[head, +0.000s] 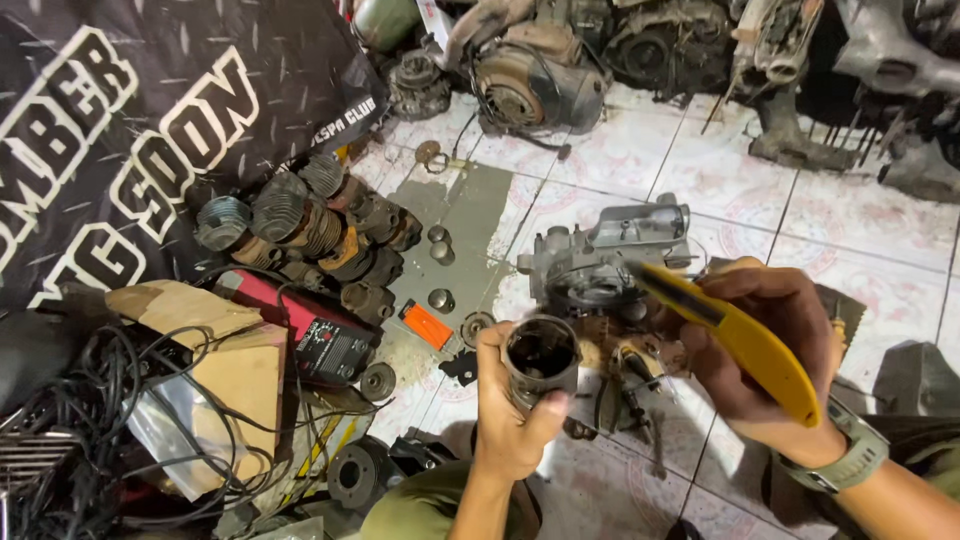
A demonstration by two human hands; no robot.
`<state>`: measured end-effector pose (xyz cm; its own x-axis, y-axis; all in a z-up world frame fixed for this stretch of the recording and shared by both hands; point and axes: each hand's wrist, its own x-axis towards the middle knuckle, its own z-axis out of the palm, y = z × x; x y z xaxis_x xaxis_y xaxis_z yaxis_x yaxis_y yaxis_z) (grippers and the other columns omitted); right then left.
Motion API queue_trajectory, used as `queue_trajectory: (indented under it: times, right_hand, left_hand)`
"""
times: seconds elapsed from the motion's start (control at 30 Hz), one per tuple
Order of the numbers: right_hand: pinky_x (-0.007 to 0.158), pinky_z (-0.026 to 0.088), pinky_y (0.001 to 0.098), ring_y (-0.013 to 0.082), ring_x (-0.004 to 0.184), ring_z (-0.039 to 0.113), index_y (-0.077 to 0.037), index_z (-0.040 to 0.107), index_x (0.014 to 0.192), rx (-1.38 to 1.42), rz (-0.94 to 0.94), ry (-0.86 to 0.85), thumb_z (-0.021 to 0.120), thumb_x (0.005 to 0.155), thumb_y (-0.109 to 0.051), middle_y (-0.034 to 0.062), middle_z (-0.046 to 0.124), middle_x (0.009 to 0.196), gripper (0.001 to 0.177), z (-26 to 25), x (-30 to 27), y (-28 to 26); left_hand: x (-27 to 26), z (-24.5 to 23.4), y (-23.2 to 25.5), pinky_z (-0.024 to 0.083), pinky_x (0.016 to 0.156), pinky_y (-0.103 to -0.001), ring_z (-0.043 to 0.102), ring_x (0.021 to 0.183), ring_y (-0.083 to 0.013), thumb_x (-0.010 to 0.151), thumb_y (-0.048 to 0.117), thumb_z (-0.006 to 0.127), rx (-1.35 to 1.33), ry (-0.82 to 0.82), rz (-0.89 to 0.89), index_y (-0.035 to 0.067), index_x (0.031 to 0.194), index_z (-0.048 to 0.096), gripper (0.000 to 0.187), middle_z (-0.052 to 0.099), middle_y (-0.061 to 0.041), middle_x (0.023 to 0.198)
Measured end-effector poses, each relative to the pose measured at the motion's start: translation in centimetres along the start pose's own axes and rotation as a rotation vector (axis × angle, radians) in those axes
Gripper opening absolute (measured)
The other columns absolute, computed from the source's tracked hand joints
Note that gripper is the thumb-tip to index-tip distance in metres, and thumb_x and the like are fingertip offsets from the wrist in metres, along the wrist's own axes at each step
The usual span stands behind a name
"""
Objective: The person uses a yellow utility knife to scrape the inside of a cylindrical metal part held in their left hand. They rotate the part to access different areas and continue scraping the interior surface throughout the video.
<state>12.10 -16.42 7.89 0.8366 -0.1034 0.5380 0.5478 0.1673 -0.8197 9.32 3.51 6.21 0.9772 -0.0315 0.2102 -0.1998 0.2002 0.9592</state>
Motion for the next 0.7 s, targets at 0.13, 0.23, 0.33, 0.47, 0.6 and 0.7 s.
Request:
queue_trajectory:
  times: [0.13,0.23,0.33,0.47,0.6,0.7]
  right_hand:
    - [0.082,0.054,0.0315,0.0239,0.089,0.062,-0.002,0.050,0.099,-0.243,-0.009,0.033,0.062,0.078,-0.002,0.0135,0.061,0.094,0.024,-2.1,-0.8,2.4]
    - [0.084,0.054,0.0351,0.0261,0.096,0.063,-0.002,0.049,0.106,-0.300,0.088,0.050,0.058,0.079,0.002,0.0146,0.062,0.107,0.029,-2.1,-0.9,1.5]
    - [0.061,0.063,0.0373,0.0334,0.067,0.073,0.011,0.050,0.118,-0.110,0.432,0.144,0.048,0.084,-0.007,0.0270,0.067,0.089,0.039,-1.4,-0.5,-0.2]
    - [0.068,0.063,0.0412,0.0368,0.088,0.069,0.008,0.048,0.115,-0.080,0.377,0.220,0.047,0.086,-0.008,0.0250,0.058,0.118,0.033,-2.3,-1.6,0.0]
    - [0.056,0.059,0.0184,0.0175,0.074,0.067,0.000,0.056,0.101,-0.139,0.155,0.057,0.062,0.079,-0.009,0.0131,0.063,0.100,0.025,-3.0,-1.6,1.1]
    - [0.062,0.062,0.0197,0.0170,0.084,0.072,-0.003,0.059,0.101,-0.196,0.106,-0.022,0.066,0.076,-0.015,0.0105,0.069,0.101,0.028,-2.2,-0.5,0.5]
  left_hand:
    - [0.3,-0.3,-0.3,0.053,0.075,-0.037,0.058,0.085,-0.0223,0.080,0.047,0.067,0.117,-0.006,0.064,0.004,0.114,0.037,0.062,0.054,-0.011,0.095]
    - [-0.3,0.0,-0.5,0.044,0.075,-0.029,0.053,0.085,-0.0163,0.080,0.046,0.065,0.092,0.040,-0.015,0.002,0.116,0.040,0.062,0.054,-0.009,0.096]
    - [-0.7,0.4,-1.1,0.053,0.074,-0.038,0.065,0.096,-0.0370,0.082,0.037,0.068,-0.276,-0.017,-0.137,0.003,0.122,0.032,0.063,0.054,-0.019,0.106]
    - [-2.2,0.1,-3.5,0.054,0.066,-0.037,0.061,0.099,-0.0421,0.078,0.036,0.069,-0.444,0.003,-0.225,0.003,0.127,0.033,0.069,0.051,-0.023,0.112]
    - [-2.0,0.1,-3.9,0.049,0.063,-0.035,0.060,0.098,-0.0378,0.084,0.031,0.052,-0.715,-0.042,-0.297,-0.002,0.134,0.035,0.062,0.050,-0.025,0.111]
    - [-1.3,1.1,-2.3,0.049,0.059,-0.025,0.055,0.086,-0.0268,0.084,0.022,0.062,-0.648,-0.117,-0.167,-0.005,0.132,0.031,0.064,0.047,-0.025,0.101]
